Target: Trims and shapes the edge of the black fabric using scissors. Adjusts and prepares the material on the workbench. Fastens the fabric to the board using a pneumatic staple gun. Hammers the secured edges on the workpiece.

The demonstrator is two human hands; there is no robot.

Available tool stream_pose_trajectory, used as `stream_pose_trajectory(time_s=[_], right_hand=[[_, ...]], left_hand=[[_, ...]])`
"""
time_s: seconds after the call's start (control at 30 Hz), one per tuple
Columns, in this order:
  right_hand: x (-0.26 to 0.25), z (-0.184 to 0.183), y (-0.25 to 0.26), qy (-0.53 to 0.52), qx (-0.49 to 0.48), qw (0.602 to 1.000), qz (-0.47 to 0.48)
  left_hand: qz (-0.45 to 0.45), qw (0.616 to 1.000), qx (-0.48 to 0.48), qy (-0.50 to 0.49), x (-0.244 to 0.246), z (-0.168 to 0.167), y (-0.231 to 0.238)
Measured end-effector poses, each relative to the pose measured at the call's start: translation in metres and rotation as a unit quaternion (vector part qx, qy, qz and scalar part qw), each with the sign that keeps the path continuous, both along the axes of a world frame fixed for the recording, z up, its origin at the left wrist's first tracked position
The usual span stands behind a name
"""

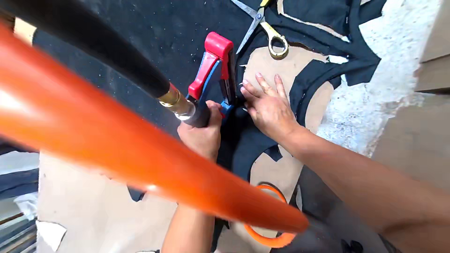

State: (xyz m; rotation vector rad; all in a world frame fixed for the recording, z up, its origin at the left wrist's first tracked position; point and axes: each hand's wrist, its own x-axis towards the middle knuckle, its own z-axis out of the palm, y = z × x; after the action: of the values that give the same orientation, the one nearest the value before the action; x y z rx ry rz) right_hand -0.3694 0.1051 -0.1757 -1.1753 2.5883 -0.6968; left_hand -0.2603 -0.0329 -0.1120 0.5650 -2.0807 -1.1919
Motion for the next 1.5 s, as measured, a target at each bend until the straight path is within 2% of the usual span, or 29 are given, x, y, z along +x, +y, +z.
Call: stream_pose_trajectory(time_s=[0.13,0.47,0.67,0.73,0.83,0.97,1.13,1.3,1.5], right_hand=[[0.003,0.002,0.002,-0.013,-0.002,1.000,0.000],[0.003,0.004,0.005,-0.037,-0.004,0.999,0.006],[0.001,0.005,0.009,-0.043,0.002,0.999,0.034],[0.000,0.010,0.028,-0.031,0.017,0.997,0.067],[0.010,0.009,0.055,0.009,0.040,0.997,0.069],[0.008,0.007,0.051,0.013,0.050,0.996,0.069],[0.005,0.006,0.050,0.010,0.043,0.997,0.066],[0.009,0.003,0.054,0.001,0.024,0.998,0.063],[0.004,0.007,0.063,0.014,0.036,0.996,0.082]], left_hand=[[-0.044,0.998,0.024,-0.025,0.017,0.000,-0.004],[-0.069,0.996,0.054,0.028,0.019,-0.006,0.003],[-0.048,0.996,0.061,0.050,0.020,-0.011,0.007],[-0.062,0.995,0.059,0.048,0.024,-0.009,0.009],[-0.069,0.994,0.059,0.055,0.030,-0.010,0.019],[-0.062,0.996,0.043,0.048,0.028,-0.012,0.026],[-0.057,0.994,0.075,0.056,0.025,-0.011,0.029],[-0.037,0.998,0.033,0.035,0.034,-0.011,0.052],[-0.049,0.995,0.071,0.057,0.034,-0.011,0.054]])
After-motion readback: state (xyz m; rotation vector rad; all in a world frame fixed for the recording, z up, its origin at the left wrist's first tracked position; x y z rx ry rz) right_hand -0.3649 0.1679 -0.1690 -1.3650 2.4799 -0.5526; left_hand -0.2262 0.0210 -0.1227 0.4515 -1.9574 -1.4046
